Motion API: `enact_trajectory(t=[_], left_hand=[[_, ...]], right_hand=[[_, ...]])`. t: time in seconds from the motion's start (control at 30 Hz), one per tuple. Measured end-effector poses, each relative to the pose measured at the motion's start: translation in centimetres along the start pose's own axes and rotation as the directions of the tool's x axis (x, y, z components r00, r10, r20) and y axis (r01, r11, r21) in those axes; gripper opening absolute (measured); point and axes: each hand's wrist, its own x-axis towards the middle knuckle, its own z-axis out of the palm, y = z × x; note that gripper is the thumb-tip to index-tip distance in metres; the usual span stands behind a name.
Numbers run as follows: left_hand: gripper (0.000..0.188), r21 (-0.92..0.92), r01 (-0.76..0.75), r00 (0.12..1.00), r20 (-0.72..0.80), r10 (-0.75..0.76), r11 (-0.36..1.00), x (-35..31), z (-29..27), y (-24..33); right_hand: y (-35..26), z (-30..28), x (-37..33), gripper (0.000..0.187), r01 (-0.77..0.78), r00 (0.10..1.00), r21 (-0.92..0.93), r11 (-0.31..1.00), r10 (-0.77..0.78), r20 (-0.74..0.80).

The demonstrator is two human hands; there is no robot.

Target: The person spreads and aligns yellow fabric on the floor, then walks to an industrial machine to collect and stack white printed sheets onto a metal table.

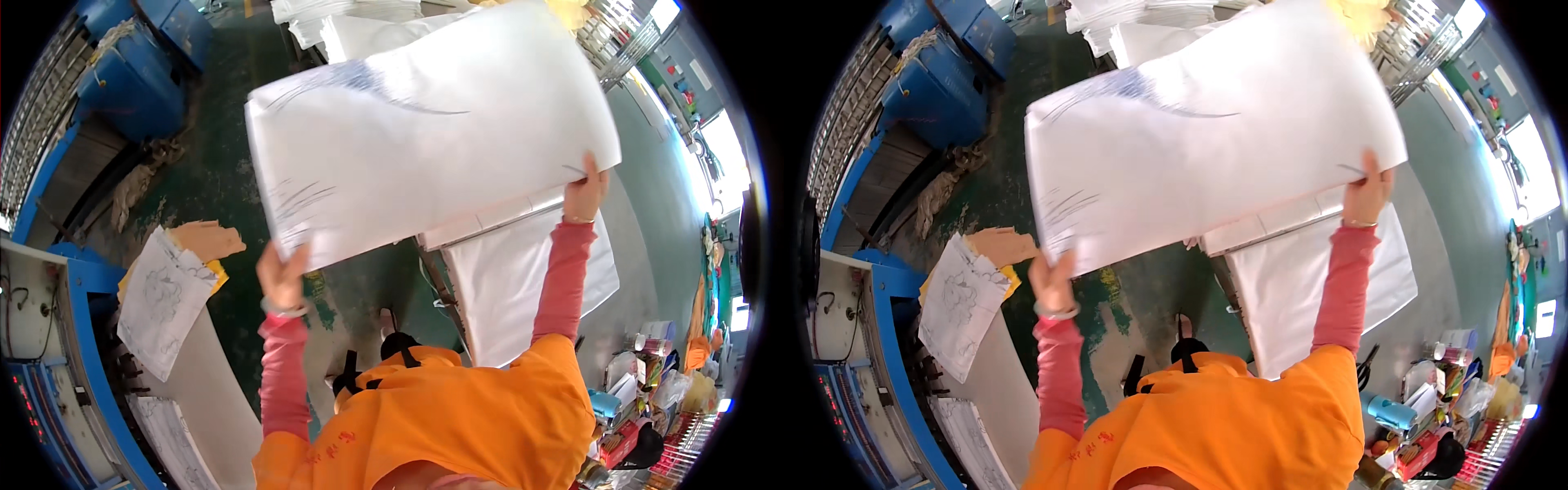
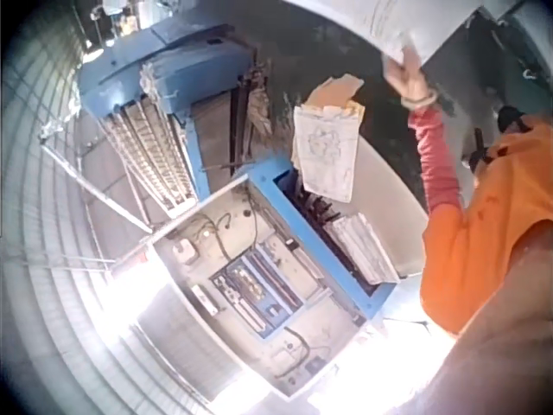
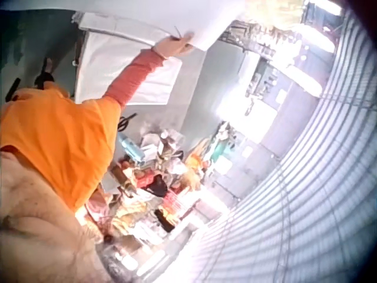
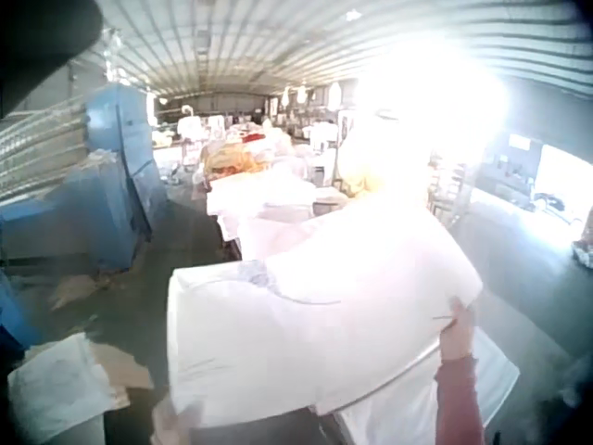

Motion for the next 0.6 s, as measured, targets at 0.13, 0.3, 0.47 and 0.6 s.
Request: enact_trajectory(t=[0.13,0.3,0.47,0.6], left_hand=[[0.018,0.008,0.299,0.906,0.313,-0.287,0.954,1.8,10.2,-6.6],[0.019,0.191,0.653,0.634,0.391,-0.667,0.733,-2.2,15.4,-19.4],[0.023,0.19,0.703,0.575,0.416,-0.705,0.685,-2.5,11.6,-18.5],[0.022,-0.012,0.862,0.499,0.194,-0.844,0.507,-4.8,1.7,-22.9]], right_hand=[[6.1,-8.7,7.8,0.031,-0.049,0.931,-0.135,0.99,-0.004,-0.365],[19.5,-27.1,10.3,0.049,-0.448,0.894,-0.893,-0.046,0.009,-0.448],[21.6,-21.5,4.9,0.052,-0.258,0.959,-0.871,-0.419,-0.003,-0.283],[21.7,-12.6,-0.2,0.04,0.242,0.965,-0.831,-0.5,0.214,0.152]])
